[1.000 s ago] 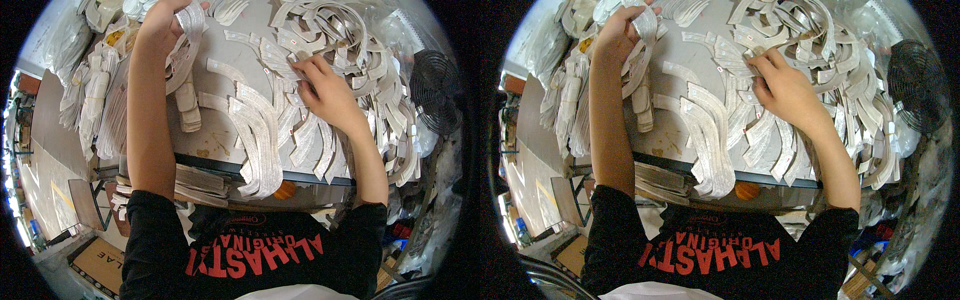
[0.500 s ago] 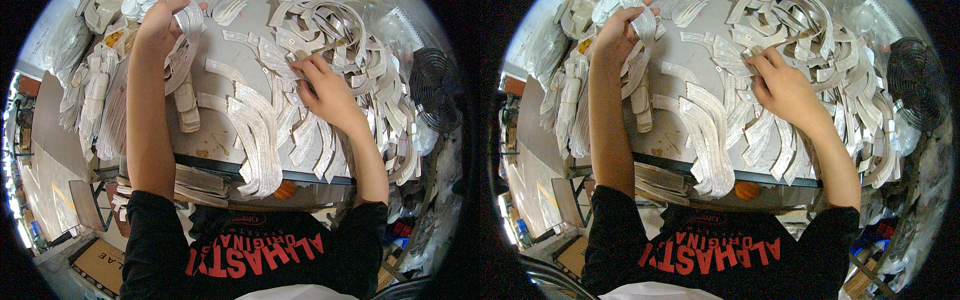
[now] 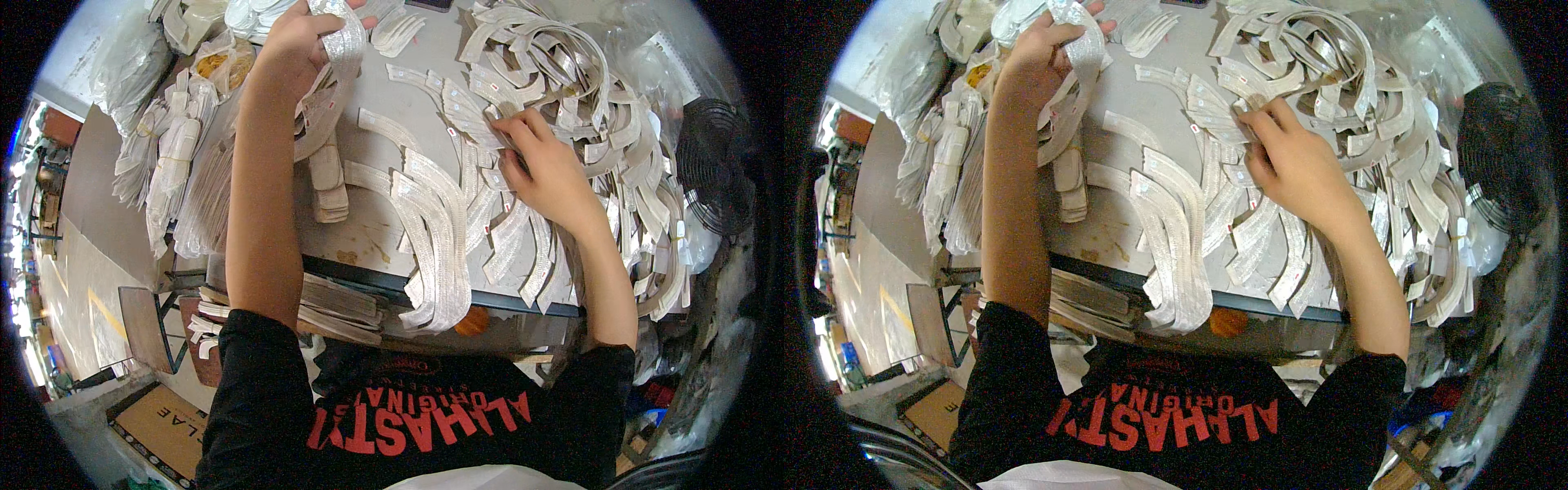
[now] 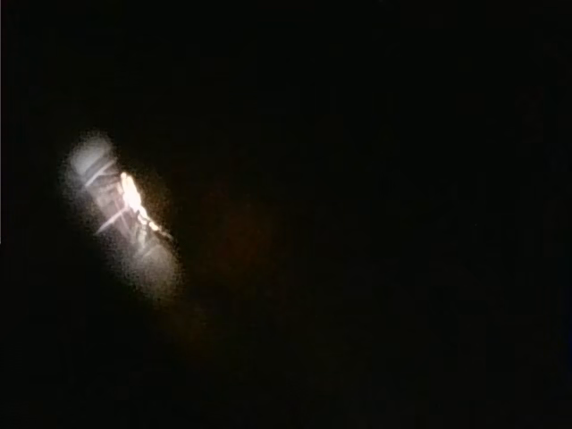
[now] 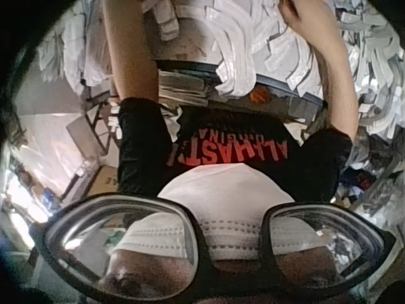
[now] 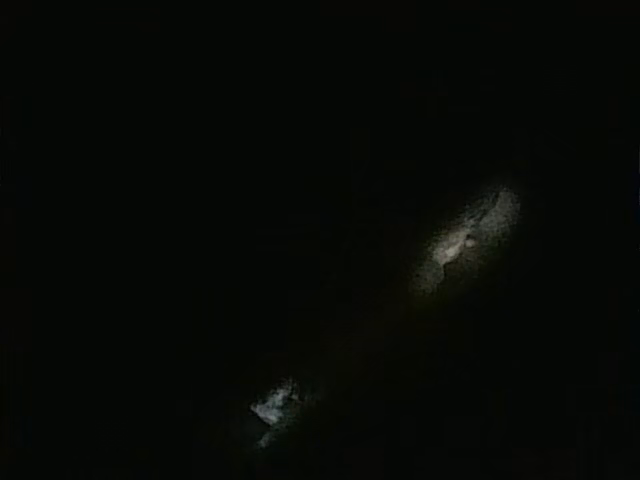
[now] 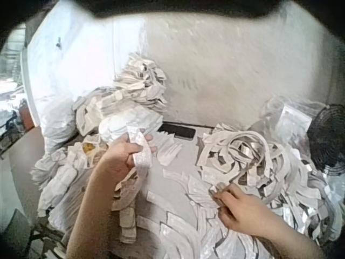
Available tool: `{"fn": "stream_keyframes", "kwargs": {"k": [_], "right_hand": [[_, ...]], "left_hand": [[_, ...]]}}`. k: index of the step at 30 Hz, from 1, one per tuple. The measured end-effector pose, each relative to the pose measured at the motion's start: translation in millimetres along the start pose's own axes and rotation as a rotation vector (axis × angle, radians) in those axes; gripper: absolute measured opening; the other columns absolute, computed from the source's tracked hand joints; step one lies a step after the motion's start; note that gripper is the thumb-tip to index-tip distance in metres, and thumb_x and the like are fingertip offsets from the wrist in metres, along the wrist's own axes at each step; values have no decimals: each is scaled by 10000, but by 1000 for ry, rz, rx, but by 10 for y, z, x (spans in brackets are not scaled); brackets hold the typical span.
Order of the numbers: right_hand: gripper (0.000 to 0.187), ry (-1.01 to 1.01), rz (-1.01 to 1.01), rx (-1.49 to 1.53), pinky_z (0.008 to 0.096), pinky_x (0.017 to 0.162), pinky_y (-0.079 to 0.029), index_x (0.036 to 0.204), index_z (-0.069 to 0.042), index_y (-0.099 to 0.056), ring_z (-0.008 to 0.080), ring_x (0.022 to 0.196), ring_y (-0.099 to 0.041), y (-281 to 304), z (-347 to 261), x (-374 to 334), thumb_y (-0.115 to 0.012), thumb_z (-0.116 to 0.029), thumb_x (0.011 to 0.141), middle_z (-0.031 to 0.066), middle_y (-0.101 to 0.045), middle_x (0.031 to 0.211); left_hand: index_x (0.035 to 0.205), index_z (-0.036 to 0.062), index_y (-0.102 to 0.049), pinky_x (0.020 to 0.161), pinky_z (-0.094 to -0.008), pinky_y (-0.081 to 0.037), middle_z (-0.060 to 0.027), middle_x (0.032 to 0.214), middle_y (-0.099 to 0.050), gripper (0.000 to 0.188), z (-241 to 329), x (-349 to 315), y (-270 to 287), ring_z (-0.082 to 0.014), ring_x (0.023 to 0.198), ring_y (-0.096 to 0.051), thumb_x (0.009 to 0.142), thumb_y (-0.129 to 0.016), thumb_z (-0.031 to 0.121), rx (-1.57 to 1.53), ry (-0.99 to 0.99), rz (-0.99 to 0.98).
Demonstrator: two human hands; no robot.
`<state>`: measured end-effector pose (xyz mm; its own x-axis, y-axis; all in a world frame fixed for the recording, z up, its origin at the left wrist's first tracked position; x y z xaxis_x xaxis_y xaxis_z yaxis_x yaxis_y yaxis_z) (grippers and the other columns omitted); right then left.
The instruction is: The person sorts and stacks white fabric strips on a table. They pick up strips, align them, and place them into neat piles, occasionally adjusting the stack to keep it organized.
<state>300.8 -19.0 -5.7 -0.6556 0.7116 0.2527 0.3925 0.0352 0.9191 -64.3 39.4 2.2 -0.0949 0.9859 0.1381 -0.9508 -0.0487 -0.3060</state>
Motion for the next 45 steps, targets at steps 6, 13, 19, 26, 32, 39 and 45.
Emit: {"fn": "stream_keyframes", "kwargs": {"k": [6,13,19,26,32,39,45], "right_hand": [[393,22,31,5,511,782,-592,1325,-53,-636,418,906,-712,-13,8,-12,-658,-88,934,174,-618,1222],[373,7,18,-9,516,792,-591,1311,-51,-638,424,910,-710,5,-20,-7,-653,-88,940,177,-619,1228],[369,25,35,9,519,793,-592,1307,-44,-638,425,910,-711,-8,4,-15,-651,-86,941,179,-621,1216],[409,-35,-40,17,495,887,-561,1360,-44,-603,436,1041,-678,6,-10,-31,-637,-43,953,188,-596,1246],[438,-17,-26,51,475,888,-567,1380,-23,-621,415,1018,-687,20,-12,-18,-642,-30,942,191,-600,1242],[428,43,17,132,424,845,-571,1372,-2,-649,365,971,-694,126,70,-29,-649,-44,946,186,-628,1207],[295,-47,161,122,333,773,-537,1295,-18,-713,218,910,-672,728,282,147,-661,-103,1017,129,-690,1091]], "left_hand": [[1401,-85,-558,746,-310,-611,-169,1250,-688,465,36,-54,-72,-306,1118,-748,936,-577,-91,47,-4,-80],[1431,-70,-582,830,-340,-611,-167,1281,-705,492,78,-113,-162,-288,1122,-742,942,-626,-47,36,-37,-114],[1406,-54,-628,825,-309,-598,-138,1221,-740,454,56,-77,-149,-227,1068,-742,953,-629,-44,78,-37,-134],[1442,-63,-578,680,-257,-572,-120,1227,-732,480,67,-115,-213,-185,933,-741,963,-592,-82,43,10,-57],[1486,-61,-513,666,-242,-587,-129,1396,-682,513,3,49,95,-179,935,-746,976,-551,-95,58,0,-188],[1537,-63,-427,870,-353,-663,-183,1510,-619,559,84,-43,-138,-307,1154,-744,986,-500,-125,29,26,-58],[1503,-66,-477,920,-386,-653,-182,1432,-665,530,64,-49,-120,-319,1153,-742,978,-511,-129,40,21,9]]}}
Point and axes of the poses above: each hand's wrist, its own x-axis towards the middle knuckle, its own y-axis out of the back of the hand, z = x × y, the point moved 2 cm from there along x, towards the middle knuckle
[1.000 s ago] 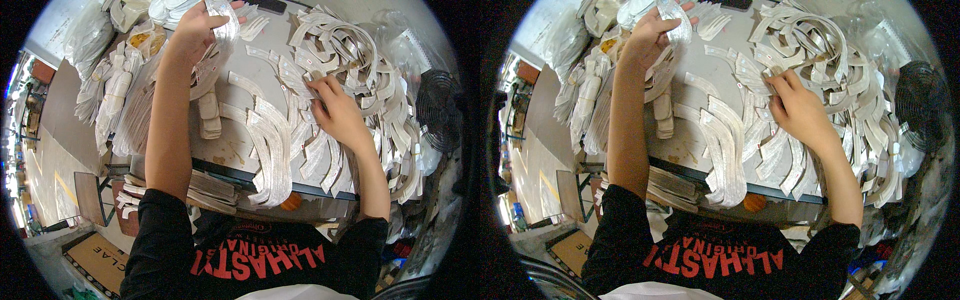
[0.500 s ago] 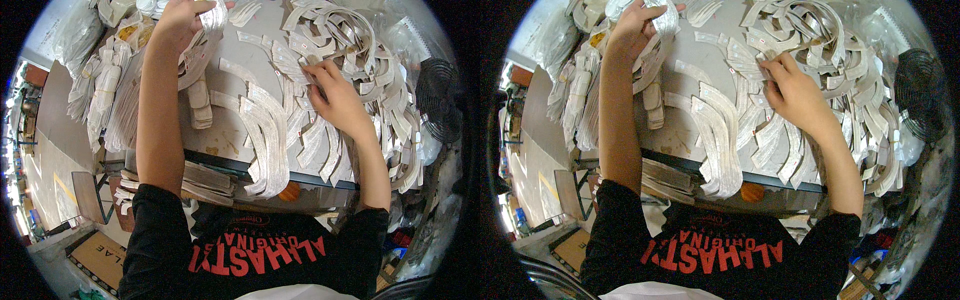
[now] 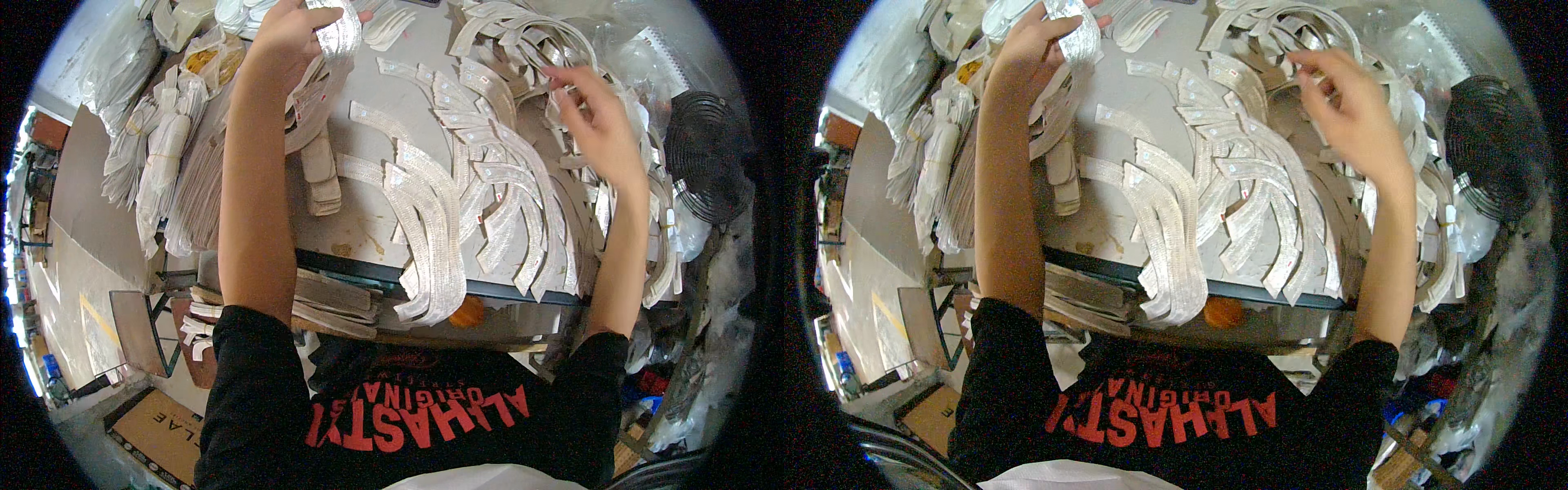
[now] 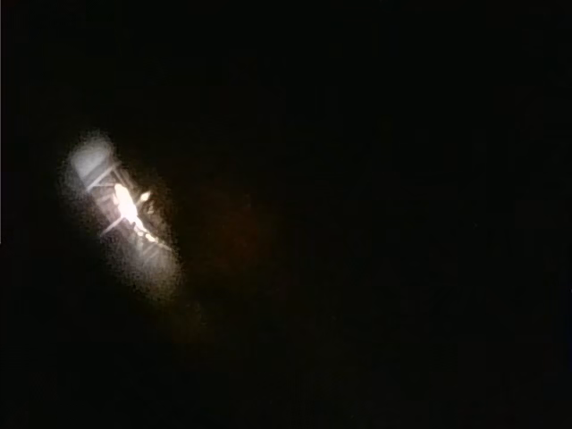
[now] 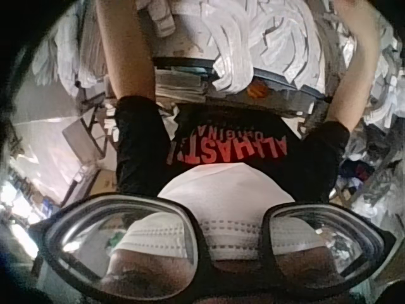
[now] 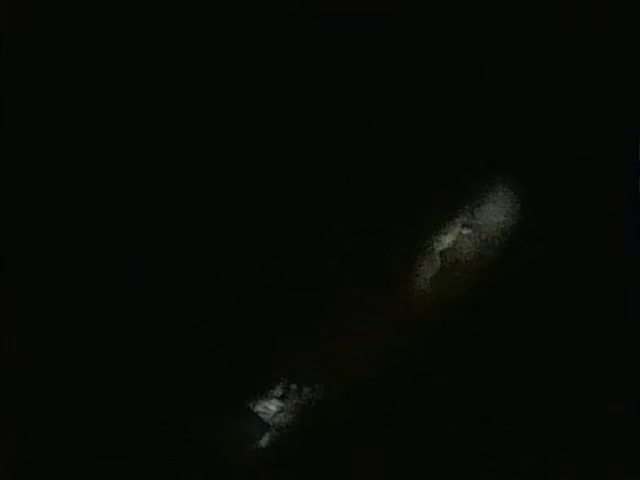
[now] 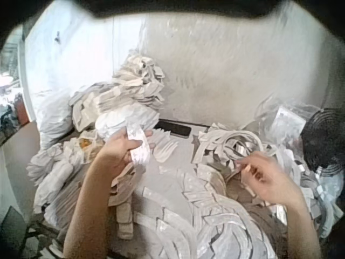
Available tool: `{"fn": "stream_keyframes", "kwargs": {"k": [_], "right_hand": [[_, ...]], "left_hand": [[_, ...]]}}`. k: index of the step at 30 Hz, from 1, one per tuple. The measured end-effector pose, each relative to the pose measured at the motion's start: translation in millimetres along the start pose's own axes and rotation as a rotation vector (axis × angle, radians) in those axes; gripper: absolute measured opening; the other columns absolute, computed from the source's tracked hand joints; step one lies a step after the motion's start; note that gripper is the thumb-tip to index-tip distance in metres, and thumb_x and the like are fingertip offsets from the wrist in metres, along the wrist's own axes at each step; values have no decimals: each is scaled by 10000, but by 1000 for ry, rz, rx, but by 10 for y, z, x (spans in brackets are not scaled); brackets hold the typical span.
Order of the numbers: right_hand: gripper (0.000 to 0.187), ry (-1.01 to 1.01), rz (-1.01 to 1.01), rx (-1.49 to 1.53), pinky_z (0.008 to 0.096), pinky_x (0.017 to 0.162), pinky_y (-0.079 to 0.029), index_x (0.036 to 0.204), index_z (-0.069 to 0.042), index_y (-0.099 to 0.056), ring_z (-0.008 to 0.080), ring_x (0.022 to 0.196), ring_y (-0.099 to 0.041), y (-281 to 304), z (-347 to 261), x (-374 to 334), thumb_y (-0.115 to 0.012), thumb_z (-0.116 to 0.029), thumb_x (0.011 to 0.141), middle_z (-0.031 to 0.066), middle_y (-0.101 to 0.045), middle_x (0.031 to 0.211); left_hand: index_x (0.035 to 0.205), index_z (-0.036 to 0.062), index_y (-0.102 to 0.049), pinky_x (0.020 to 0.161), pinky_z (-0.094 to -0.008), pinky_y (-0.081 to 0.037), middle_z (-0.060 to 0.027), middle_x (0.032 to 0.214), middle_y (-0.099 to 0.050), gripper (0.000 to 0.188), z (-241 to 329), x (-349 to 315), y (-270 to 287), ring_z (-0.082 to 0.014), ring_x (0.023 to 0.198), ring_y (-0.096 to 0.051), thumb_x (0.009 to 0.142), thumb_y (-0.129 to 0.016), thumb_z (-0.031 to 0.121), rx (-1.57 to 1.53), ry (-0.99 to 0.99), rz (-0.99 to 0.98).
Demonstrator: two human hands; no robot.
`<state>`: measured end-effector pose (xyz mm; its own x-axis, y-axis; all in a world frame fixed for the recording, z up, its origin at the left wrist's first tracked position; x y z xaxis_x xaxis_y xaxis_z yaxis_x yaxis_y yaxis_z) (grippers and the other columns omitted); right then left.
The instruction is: The person sorts and stacks white fabric strips on a table. They pick up strips, align them, and place them into neat piles, occasionally adjusting the stack to keep it organized.
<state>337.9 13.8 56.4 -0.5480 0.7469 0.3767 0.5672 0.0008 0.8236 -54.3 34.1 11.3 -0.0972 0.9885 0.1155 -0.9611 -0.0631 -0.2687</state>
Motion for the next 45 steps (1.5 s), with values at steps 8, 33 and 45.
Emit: {"fn": "stream_keyframes", "kwargs": {"k": [8,33,45], "right_hand": [[370,-203,106,-12,450,953,-555,1348,-78,-701,324,1113,-714,388,606,714,-704,-201,1000,172,-751,1220],[315,-130,136,-92,396,835,-584,1165,37,-768,299,894,-754,267,912,809,-737,-187,945,214,-793,994],[308,-219,98,-31,367,727,-553,1064,39,-777,181,787,-692,302,929,801,-733,-256,988,152,-765,851]], "left_hand": [[1538,-65,-396,1064,-508,-602,-235,1489,-607,576,3,91,95,-379,1283,-688,1010,-612,18,179,-58,-69],[1521,-30,-428,1033,-499,-608,-225,1477,-625,548,-65,-2,56,-365,1225,-715,1026,-635,79,152,14,0],[1467,-36,-498,1017,-421,-599,-202,1405,-693,482,-45,-57,-10,-335,1169,-750,1026,-637,101,202,-7,-1]]}}
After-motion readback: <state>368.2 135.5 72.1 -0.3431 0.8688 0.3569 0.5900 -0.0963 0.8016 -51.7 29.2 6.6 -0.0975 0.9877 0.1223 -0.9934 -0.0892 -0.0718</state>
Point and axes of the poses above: each hand's wrist, its own x-axis towards the middle knuckle, its own y-axis out of the back of the hand, z = x × y, the point moved 2 cm from there along x, towards the middle knuckle
